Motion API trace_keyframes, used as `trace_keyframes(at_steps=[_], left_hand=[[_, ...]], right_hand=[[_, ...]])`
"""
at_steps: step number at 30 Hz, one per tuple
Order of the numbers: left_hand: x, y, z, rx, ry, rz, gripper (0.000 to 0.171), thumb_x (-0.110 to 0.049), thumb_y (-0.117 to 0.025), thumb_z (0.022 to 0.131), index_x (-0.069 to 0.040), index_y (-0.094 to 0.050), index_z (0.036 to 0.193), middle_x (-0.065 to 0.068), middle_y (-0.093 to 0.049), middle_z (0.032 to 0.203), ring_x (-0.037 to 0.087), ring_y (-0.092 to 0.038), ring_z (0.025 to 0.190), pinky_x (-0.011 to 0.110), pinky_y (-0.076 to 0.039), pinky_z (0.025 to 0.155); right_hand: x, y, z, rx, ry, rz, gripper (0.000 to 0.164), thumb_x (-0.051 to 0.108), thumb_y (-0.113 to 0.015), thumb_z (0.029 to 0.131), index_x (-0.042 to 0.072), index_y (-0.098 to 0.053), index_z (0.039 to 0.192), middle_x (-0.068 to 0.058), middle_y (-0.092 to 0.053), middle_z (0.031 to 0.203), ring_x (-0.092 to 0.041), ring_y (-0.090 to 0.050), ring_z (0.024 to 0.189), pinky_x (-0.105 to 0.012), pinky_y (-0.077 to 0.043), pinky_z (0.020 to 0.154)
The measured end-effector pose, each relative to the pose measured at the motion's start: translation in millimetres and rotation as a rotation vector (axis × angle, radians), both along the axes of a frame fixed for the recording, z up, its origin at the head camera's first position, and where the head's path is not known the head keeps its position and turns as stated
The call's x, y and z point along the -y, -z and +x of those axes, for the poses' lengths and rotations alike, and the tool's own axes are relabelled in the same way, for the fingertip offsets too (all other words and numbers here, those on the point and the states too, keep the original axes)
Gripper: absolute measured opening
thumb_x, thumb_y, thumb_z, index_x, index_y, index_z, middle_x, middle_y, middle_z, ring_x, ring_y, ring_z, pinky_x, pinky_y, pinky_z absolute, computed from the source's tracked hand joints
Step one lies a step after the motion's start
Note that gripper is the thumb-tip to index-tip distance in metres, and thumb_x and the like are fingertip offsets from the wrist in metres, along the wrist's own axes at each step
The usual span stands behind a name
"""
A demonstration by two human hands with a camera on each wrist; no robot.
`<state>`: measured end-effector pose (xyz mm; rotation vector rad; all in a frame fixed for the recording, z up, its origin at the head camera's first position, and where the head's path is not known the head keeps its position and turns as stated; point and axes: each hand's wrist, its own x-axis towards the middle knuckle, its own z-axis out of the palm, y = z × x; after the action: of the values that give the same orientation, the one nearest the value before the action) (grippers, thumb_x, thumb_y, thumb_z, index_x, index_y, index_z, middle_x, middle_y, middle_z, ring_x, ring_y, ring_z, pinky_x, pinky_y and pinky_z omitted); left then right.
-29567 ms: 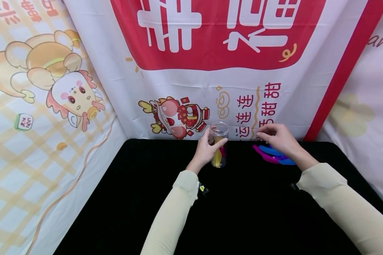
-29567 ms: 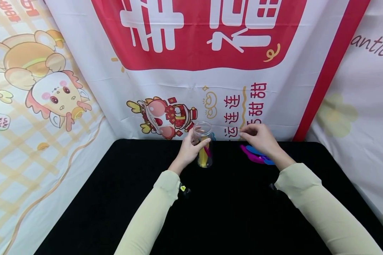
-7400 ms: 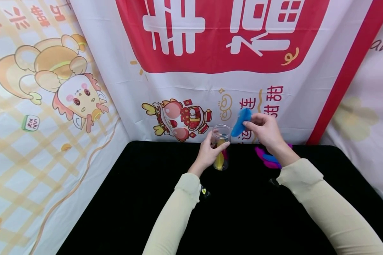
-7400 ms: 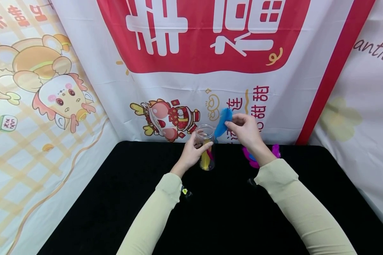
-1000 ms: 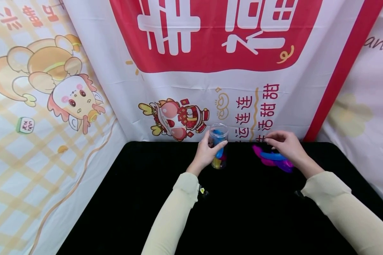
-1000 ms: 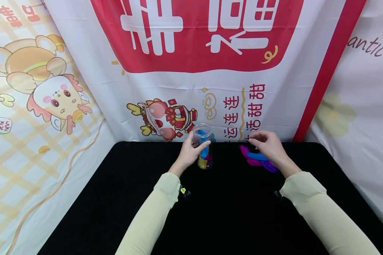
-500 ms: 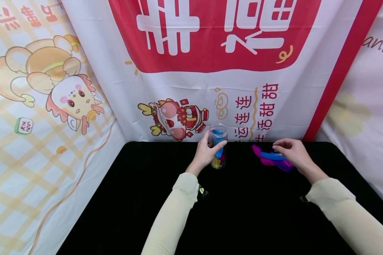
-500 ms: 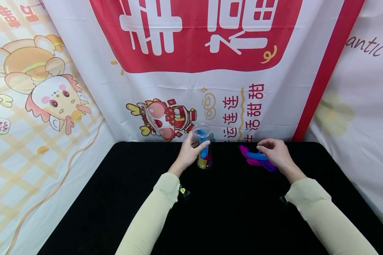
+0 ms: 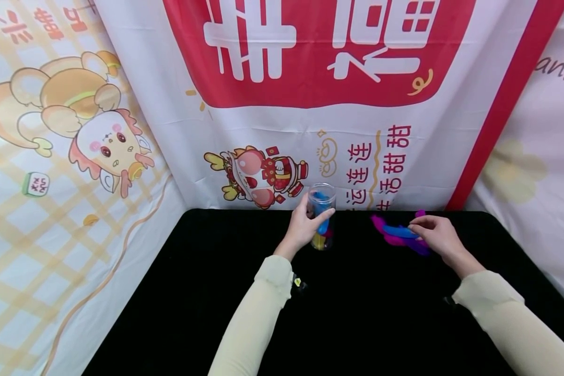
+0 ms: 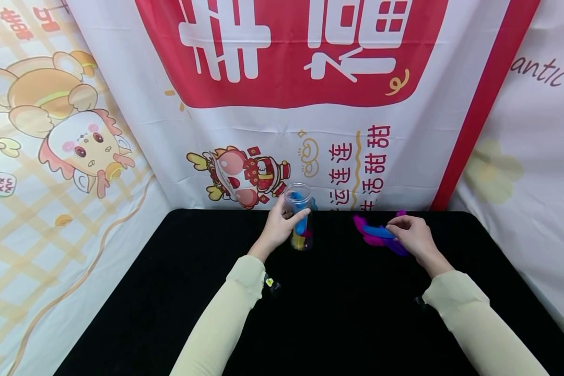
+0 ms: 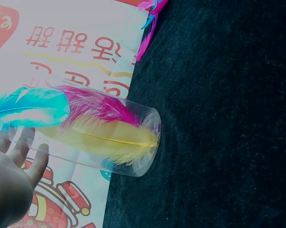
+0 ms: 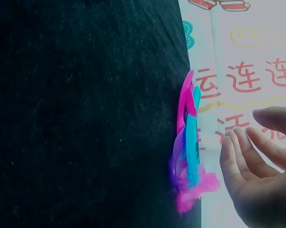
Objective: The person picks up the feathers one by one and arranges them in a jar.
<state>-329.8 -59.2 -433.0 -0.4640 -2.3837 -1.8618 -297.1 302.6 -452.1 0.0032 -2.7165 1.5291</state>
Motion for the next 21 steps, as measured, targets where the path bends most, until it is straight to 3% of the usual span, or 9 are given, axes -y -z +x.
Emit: trace_keyframes(at_steps=[7, 21], left_hand=[[0, 1.9, -0.8, -0.010, 0.000, 0.002, 0.073, -0.050, -0.074, 0.092, -0.027, -0.041, 0.152, 0.007, -0.058, 0.143, 0.025, -0.055, 0.133, 0.048, -0.045, 0.110], [0, 0.4, 0.9, -0.006, -0.005, -0.006, 0.074, -0.051, -0.075, 0.092, -0.027, -0.040, 0.153, 0.008, -0.058, 0.144, 0.025, -0.055, 0.134, 0.048, -0.045, 0.110]], right_hand=[[-5, 6.2, -0.2, 0.008, 0.007, 0.004, 0.042, 0.024, -0.061, 0.104, -0.009, -0.061, 0.130, -0.025, -0.066, 0.122, -0.014, -0.071, 0.088, -0.033, -0.061, 0.078], [-13, 16.2, -4.7, -0.021, 0.057, 0.005, 0.044, 0.019, -0.064, 0.102, -0.012, -0.058, 0.132, -0.011, -0.070, 0.104, -0.008, -0.067, 0.075, -0.029, -0.060, 0.068]])
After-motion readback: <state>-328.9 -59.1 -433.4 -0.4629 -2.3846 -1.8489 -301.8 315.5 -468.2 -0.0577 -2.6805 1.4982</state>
